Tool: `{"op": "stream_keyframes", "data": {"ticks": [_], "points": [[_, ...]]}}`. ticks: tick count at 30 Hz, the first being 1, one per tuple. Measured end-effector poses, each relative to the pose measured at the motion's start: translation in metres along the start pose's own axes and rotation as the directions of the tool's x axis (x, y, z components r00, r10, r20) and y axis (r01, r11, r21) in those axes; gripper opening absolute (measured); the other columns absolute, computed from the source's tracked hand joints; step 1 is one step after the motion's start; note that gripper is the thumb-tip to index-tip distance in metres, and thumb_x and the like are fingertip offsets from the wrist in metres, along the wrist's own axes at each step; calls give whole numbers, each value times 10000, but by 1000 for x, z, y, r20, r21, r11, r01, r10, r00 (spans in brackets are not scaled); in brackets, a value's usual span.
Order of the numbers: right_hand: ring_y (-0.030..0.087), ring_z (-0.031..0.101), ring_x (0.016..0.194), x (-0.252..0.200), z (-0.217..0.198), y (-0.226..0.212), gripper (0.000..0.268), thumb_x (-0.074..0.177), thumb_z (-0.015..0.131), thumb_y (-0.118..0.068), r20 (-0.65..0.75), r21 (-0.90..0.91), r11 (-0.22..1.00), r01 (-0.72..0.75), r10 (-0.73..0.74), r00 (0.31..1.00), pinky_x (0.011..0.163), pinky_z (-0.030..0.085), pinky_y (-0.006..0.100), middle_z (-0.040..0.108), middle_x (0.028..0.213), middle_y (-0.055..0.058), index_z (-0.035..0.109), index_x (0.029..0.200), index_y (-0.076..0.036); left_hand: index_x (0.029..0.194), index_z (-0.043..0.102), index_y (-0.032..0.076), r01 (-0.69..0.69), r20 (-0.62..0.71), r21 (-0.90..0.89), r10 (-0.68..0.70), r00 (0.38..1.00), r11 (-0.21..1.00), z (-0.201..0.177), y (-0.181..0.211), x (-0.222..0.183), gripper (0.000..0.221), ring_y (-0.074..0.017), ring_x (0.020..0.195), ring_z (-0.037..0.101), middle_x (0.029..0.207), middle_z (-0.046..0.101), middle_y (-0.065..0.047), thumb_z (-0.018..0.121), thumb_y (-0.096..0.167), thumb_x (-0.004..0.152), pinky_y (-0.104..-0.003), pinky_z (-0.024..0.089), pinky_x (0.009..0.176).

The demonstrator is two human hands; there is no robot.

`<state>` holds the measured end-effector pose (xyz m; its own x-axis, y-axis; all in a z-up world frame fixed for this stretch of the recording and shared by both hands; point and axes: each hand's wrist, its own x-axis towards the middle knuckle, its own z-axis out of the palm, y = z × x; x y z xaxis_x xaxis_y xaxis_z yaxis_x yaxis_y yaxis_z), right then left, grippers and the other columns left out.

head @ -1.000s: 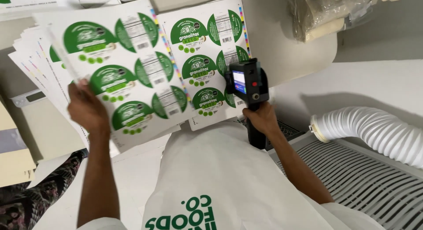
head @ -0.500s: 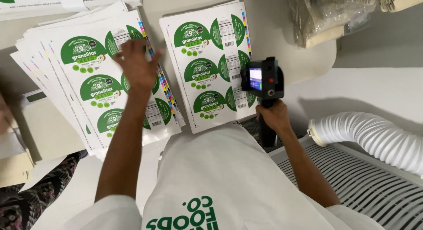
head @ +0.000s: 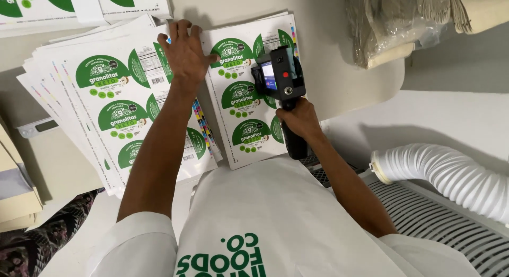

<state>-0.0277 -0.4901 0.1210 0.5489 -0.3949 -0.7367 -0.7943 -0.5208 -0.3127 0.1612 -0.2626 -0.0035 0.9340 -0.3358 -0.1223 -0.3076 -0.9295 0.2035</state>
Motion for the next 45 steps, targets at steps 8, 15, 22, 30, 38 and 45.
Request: {"op": "stream_keyframes", "data": {"ticks": [8,15,22,30,38,45], "points": [[261,696,818,17,-38,20,342,686,679,-223,-87,5,998,-55,55,995,739,581,384,731,921,116,655,972,-37,1184,480,125,137,-29,-396,-161,987,908,-49,25,-20,659,-276,872,618,989,648,-66,925,362,760,-371,522,716],[238,678,530,46,-58,-12,174,674,719,-267,-143,102,983,151,-136,980,553,540,339,636,540,85,656,601,-121,1318,419,156,505,362,-527,-357,861,683,-11,37,-57,594,-395,1120,682,1130,704,-147,808,314,898,-586,505,965],[213,712,586,73,-26,-56,159,701,727,-213,-54,225,953,203,-196,979,570,566,323,688,625,99,701,733,-60,1260,519,91,492,327,-522,-369,870,697,-20,41,-59,476,-352,1039,717,1068,700,-134,803,246,910,-535,557,900],[295,735,703,102,-41,-33,160,677,719,-260,-129,45,987,152,-146,981,654,549,406,682,646,135,707,696,-101,1188,636,52,536,415,-577,-344,842,616,-43,56,-98,462,-351,943,733,961,711,-132,722,439,951,-549,584,814],[207,656,651,76,-71,-32,229,711,754,-287,-211,196,975,108,-66,975,588,528,335,626,647,77,663,761,-82,1180,557,100,608,172,-558,-638,750,564,-16,33,-160,530,-505,814,703,789,680,-298,270,540,1110,-617,544,764],[187,725,714,62,-48,-66,265,738,692,-58,-38,171,984,50,-44,998,694,629,329,731,862,79,642,998,-55,913,451,114,561,-234,-376,-661,713,738,-16,-198,-210,506,-168,595,478,687,544,-34,416,444,1295,-402,348,443]]}}
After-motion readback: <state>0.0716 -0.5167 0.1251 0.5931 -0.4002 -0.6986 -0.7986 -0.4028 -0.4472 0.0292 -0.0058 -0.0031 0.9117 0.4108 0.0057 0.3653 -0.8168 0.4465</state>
